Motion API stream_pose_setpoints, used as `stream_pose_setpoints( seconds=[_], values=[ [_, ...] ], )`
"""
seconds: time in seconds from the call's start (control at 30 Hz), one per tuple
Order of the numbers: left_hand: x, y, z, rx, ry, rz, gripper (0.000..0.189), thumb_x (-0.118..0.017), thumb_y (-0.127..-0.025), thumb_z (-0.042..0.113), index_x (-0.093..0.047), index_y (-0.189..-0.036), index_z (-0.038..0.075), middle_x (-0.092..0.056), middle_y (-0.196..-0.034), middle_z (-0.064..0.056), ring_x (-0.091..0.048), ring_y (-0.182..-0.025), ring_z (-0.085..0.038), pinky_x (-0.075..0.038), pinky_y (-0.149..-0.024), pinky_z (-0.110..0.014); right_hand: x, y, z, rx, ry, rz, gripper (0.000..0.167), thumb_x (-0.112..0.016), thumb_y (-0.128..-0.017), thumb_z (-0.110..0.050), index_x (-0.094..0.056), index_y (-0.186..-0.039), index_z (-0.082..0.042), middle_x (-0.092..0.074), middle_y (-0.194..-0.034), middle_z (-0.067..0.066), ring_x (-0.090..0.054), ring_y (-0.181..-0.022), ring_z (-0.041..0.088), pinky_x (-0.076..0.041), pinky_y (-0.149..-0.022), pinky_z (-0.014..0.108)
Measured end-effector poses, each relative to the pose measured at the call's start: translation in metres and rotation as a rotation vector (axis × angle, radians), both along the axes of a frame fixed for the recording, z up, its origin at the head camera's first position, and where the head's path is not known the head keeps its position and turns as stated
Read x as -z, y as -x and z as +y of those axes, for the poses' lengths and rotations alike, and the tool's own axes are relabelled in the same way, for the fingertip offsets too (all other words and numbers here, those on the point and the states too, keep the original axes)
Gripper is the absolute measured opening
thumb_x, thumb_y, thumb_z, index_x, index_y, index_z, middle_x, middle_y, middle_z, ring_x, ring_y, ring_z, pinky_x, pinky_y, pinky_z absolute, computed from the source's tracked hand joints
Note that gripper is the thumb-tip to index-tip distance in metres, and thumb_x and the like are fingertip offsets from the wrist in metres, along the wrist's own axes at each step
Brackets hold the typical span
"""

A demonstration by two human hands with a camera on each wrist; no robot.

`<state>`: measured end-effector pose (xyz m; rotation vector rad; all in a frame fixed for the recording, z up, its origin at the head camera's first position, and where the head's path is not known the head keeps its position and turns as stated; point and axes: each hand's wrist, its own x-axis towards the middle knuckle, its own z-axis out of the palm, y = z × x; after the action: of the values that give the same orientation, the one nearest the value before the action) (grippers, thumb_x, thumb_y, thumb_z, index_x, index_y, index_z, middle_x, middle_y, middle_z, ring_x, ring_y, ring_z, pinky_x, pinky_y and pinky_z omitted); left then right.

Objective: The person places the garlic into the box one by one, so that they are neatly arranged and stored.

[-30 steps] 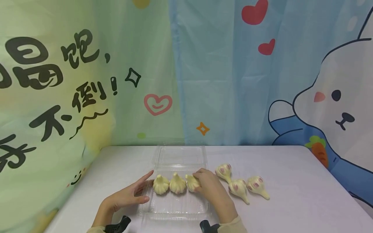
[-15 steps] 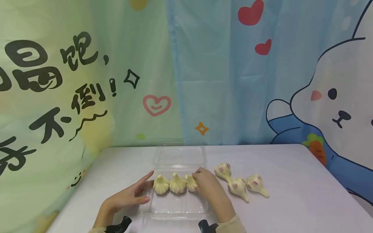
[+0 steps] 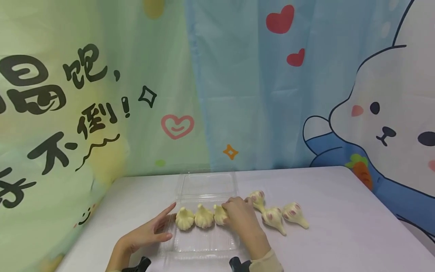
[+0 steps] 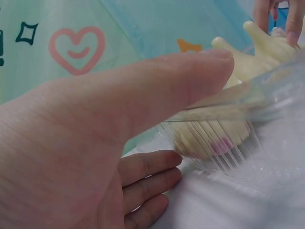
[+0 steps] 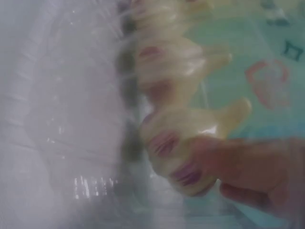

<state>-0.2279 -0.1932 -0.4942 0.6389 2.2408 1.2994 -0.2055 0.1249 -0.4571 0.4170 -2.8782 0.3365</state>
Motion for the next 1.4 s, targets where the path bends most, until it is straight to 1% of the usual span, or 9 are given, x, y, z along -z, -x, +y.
stream_pose_setpoints(
  seconds=[0.23,0.37,0.5,0.63,0.77,0.97,1.2,1.3,1.4],
  values=[
    [0.0,0.0,-0.006,-0.026,0.007,0.023,0.088,-0.068,-0.087,0.032,-0.009,-0.153,0.033,-0.02,-0.157,-0.017,-0.011,-0.146,-0.039,-0.01,-0.116,-0.061,0.0,0.004,-0.001,-0.031,0.059,-0.018,0.038,-0.08,-0.07,-0.024,-0.072,-0.106,-0.015,-0.071,-0.108,0.003,-0.06,-0.106,0.027,-0.034,-0.098,0.067],
    [0.001,0.001,-0.006,-0.022,0.002,0.027,0.088,-0.067,-0.088,0.03,-0.009,-0.153,0.032,-0.025,-0.156,-0.015,-0.013,-0.146,-0.038,-0.01,-0.116,-0.061,0.001,0.006,0.001,-0.027,0.071,-0.021,0.038,-0.081,-0.069,-0.025,-0.072,-0.105,-0.017,-0.071,-0.106,0.001,-0.06,-0.104,0.026,-0.033,-0.099,0.066],
    [0.002,0.0,-0.003,-0.028,0.005,0.016,0.088,-0.068,-0.087,0.034,-0.009,-0.153,0.033,-0.022,-0.157,-0.015,-0.013,-0.145,-0.04,-0.01,-0.115,-0.062,0.002,0.004,0.003,-0.012,0.072,-0.042,0.039,-0.081,-0.068,-0.024,-0.072,-0.105,-0.017,-0.071,-0.106,0.001,-0.061,-0.102,0.026,-0.032,-0.099,0.067],
    [0.004,-0.002,-0.001,-0.011,0.004,0.003,0.088,-0.068,-0.087,0.035,-0.008,-0.153,0.034,-0.023,-0.157,-0.017,-0.012,-0.145,-0.041,-0.008,-0.114,-0.064,0.004,0.0,0.004,-0.009,0.08,-0.072,0.041,-0.081,-0.069,-0.022,-0.071,-0.109,-0.014,-0.07,-0.108,0.002,-0.063,-0.104,0.025,-0.029,-0.1,0.071],
    [0.004,-0.001,0.0,0.009,-0.011,0.003,0.088,-0.067,-0.088,0.033,-0.008,-0.153,0.033,-0.027,-0.155,-0.017,-0.013,-0.145,-0.041,-0.009,-0.115,-0.063,0.003,-0.003,0.003,0.0,0.053,-0.035,0.038,-0.08,-0.071,-0.022,-0.071,-0.107,-0.015,-0.071,-0.106,0.0,-0.064,-0.102,0.019,-0.033,-0.099,0.066],
    [0.003,-0.001,0.002,0.008,-0.018,-0.003,0.088,-0.067,-0.088,0.032,-0.007,-0.153,0.032,-0.026,-0.155,-0.019,-0.013,-0.145,-0.041,-0.01,-0.115,-0.062,0.001,-0.006,-0.003,0.026,-0.029,0.041,0.03,-0.082,-0.067,-0.022,-0.073,-0.095,-0.017,-0.071,-0.093,-0.003,-0.064,-0.093,0.017,-0.04,-0.098,0.06],
    [0.004,-0.002,0.002,0.004,-0.014,-0.007,0.09,-0.068,-0.087,0.034,-0.007,-0.153,0.032,-0.023,-0.155,-0.02,-0.014,-0.144,-0.043,-0.012,-0.115,-0.061,0.003,-0.011,-0.011,0.1,-0.028,0.024,0.042,-0.084,-0.064,-0.026,-0.071,-0.103,-0.014,-0.069,-0.098,0.005,-0.063,-0.096,0.026,-0.032,-0.099,0.073],
    [0.004,-0.003,0.002,-0.001,-0.002,-0.005,0.09,-0.068,-0.087,0.035,-0.007,-0.153,0.032,-0.021,-0.156,-0.021,-0.014,-0.144,-0.043,-0.015,-0.115,-0.06,0.005,-0.01,-0.01,0.113,-0.022,0.049,0.044,-0.086,-0.061,-0.028,-0.072,-0.1,-0.014,-0.065,-0.096,0.005,-0.061,-0.093,0.027,-0.034,-0.098,0.072],
    [0.004,-0.003,0.002,-0.004,0.003,-0.004,0.09,-0.068,-0.087,0.035,-0.007,-0.153,0.032,-0.017,-0.157,-0.021,-0.014,-0.144,-0.044,-0.016,-0.116,-0.059,0.009,-0.007,-0.008,0.124,-0.018,0.051,0.046,-0.086,-0.06,-0.032,-0.072,-0.101,-0.017,-0.063,-0.1,0.005,-0.057,-0.097,0.028,-0.036,-0.097,0.07]
  ],
)
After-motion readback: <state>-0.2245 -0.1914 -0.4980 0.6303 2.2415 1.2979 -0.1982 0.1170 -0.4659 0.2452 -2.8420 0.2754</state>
